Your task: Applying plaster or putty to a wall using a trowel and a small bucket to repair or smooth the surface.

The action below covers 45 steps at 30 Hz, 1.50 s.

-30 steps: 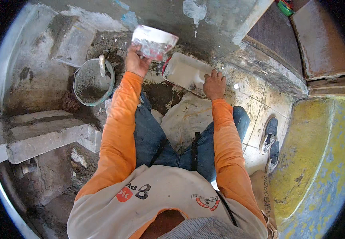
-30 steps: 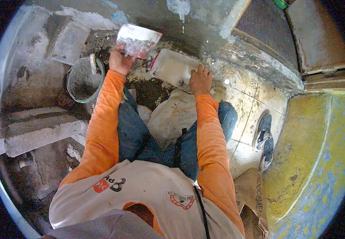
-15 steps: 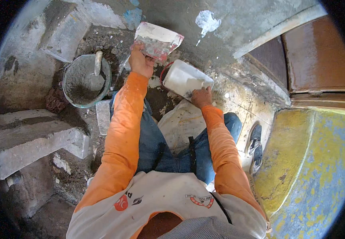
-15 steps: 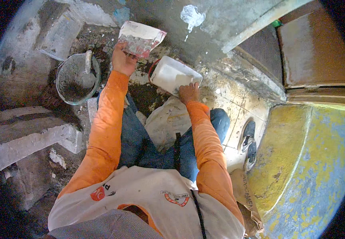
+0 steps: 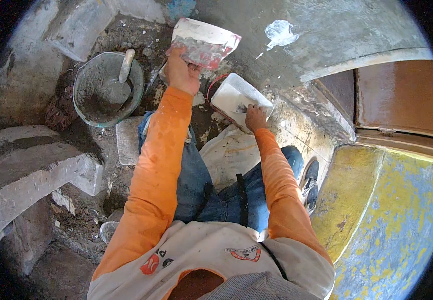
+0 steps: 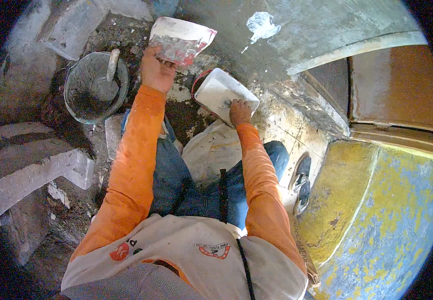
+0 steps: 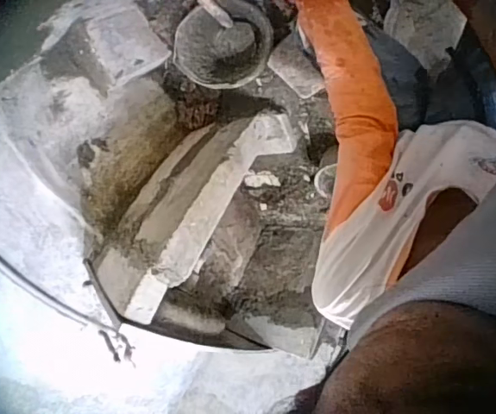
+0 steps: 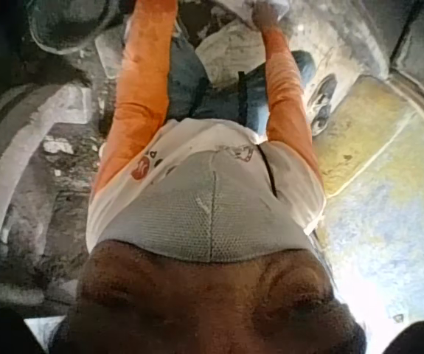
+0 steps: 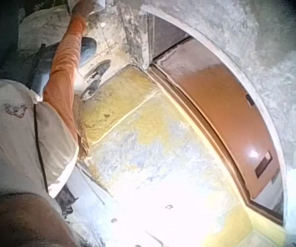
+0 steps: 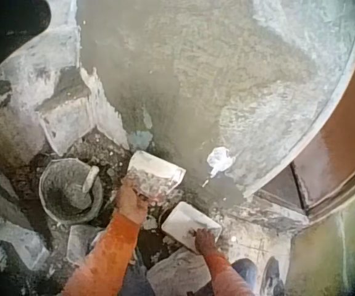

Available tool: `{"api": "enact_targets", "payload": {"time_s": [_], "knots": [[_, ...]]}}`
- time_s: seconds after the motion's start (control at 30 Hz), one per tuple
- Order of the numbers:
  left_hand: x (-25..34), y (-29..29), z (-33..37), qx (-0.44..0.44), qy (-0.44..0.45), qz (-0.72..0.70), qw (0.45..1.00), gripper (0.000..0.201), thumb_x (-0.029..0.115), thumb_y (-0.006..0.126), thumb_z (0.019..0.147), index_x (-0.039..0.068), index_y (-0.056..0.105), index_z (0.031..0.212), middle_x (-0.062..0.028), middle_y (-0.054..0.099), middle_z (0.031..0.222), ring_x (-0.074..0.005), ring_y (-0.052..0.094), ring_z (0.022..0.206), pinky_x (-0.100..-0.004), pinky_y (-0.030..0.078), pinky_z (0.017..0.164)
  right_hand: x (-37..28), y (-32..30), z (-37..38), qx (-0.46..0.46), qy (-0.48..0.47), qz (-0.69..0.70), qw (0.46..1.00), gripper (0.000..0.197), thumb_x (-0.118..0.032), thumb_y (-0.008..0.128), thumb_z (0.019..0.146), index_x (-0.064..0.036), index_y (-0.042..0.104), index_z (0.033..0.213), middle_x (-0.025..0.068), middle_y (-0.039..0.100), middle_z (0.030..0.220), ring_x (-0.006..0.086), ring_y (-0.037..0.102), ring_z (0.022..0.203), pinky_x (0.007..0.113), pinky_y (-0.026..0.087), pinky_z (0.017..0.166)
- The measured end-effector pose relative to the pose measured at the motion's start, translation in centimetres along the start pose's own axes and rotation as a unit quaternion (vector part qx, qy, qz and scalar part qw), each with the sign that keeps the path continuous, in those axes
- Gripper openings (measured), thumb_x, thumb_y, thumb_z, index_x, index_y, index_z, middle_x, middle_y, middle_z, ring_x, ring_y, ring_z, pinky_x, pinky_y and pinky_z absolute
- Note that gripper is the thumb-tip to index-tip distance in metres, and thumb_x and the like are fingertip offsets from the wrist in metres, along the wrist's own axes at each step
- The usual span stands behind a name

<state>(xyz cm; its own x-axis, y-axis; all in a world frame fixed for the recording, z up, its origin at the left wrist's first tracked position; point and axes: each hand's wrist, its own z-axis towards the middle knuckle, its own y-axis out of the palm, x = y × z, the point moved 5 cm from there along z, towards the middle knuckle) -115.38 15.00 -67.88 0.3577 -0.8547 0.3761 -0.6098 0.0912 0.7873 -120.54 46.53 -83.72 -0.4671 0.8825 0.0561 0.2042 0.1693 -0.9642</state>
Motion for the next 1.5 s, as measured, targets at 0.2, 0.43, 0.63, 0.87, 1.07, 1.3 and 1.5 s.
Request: {"api": "enact_targets", "payload": {"time_s": [0.2, 0.43, 0.63, 0.87, 1.07, 1.3, 1.5], "knots": [[0.1, 0.3, -0.7, -0.027, 0.0, 0.008, 1.0, 0.042, 0.014, 0.06, 0.09, 0.007, 0.055, 0.131, -0.0097, 0.063, 0.121, -0.027, 0.064, 0.109, -0.0434, 0.055, 0.091, 0.5, 3.4, 3.5, 0.038, -0.043, 0.07, 0.996, 0.024, -0.016, 0.055, 0.092, -0.0044, 0.064, 0.112, 0.0198, 0.069, 0.111, 0.0431, 0.062, 0.111, 0.055, 0.046, 0.097], [0.1, 0.9, -1.4, -0.042, 0.009, 0.024, 0.999, 0.038, 0.015, 0.058, 0.092, 0.005, 0.057, 0.129, -0.0097, 0.063, 0.124, -0.0268, 0.065, 0.11, -0.0447, 0.056, 0.092, -1.9, 3.2, 3.9, 0.051, -0.045, 0.148, 0.987, 0.024, -0.014, 0.062, 0.09, -0.0058, 0.068, 0.112, 0.0229, 0.065, 0.111, 0.0444, 0.059, 0.108, 0.055, 0.047, 0.094], [-0.1, 1.5, -2.6, -0.015, 0.003, 0.073, 0.997, 0.038, 0.017, 0.059, 0.093, 0.006, 0.058, 0.129, -0.0094, 0.064, 0.123, -0.0255, 0.065, 0.11, -0.0437, 0.055, 0.093, -2.3, 2.7, 3.8, 0.062, -0.08, 0.193, 0.976, 0.023, -0.011, 0.064, 0.093, -0.0043, 0.068, 0.114, 0.0215, 0.064, 0.113, 0.0452, 0.059, 0.105, 0.053, 0.05, 0.091], [-0.2, 1.8, -1.9, -0.059, 0.027, 0.153, 0.986, 0.03, 0.024, 0.06, 0.094, 0.012, 0.065, 0.121, -0.0031, 0.07, 0.108, -0.0222, 0.07, 0.094, -0.0432, 0.057, 0.068, 0.1, 3.0, 3.5, 0.071, -0.173, 0.388, 0.903, 0.023, -0.01, 0.067, 0.099, -0.0029, 0.064, 0.12, 0.015, 0.066, 0.107, 0.027, 0.066, 0.099, 0.037, 0.053, 0.088], [-1.1, 0.6, -1.1, 0.031, -0.01, 0.184, 0.982, 0.032, 0.024, 0.058, 0.093, 0.01, 0.065, 0.12, -0.0061, 0.065, 0.108, -0.0234, 0.066, 0.089, -0.0414, 0.055, 0.066, 2.3, -0.8, 1.6, 0.061, -0.16, 0.447, 0.878, 0.025, -0.01, 0.067, 0.101, -0.0035, 0.064, 0.124, 0.0088, 0.064, 0.11, 0.0177, 0.061, 0.1, 0.032, 0.051, 0.089], [-5.3, -3.9, 2.1, 0.147, -0.004, 0.326, 0.934, 0.038, 0.033, 0.055, 0.094, 0.012, 0.065, 0.123, -0.0086, 0.065, 0.11, -0.025, 0.064, 0.095, -0.0425, 0.054, 0.069, 7.0, -12.2, -3.3, 0.011, -0.178, 0.429, 0.886, 0.025, 0.001, 0.063, 0.095, -0.0038, 0.064, 0.12, 0.0147, 0.064, 0.112, 0.0279, 0.063, 0.101, 0.036, 0.05, 0.091], [-12.4, -5.2, 0.9, -0.056, -0.146, 0.426, 0.891, 0.039, 0.044, 0.059, 0.093, 0.021, 0.064, 0.124, 0.0002, 0.066, 0.111, -0.0224, 0.063, 0.096, -0.047, 0.052, 0.07, 5.4, -21.2, -3.0, 0.016, -0.243, 0.246, 0.938, 0.026, -0.006, 0.067, 0.097, -0.0023, 0.064, 0.123, 0.0157, 0.065, 0.113, 0.0313, 0.065, 0.1, 0.038, 0.053, 0.088]]}}
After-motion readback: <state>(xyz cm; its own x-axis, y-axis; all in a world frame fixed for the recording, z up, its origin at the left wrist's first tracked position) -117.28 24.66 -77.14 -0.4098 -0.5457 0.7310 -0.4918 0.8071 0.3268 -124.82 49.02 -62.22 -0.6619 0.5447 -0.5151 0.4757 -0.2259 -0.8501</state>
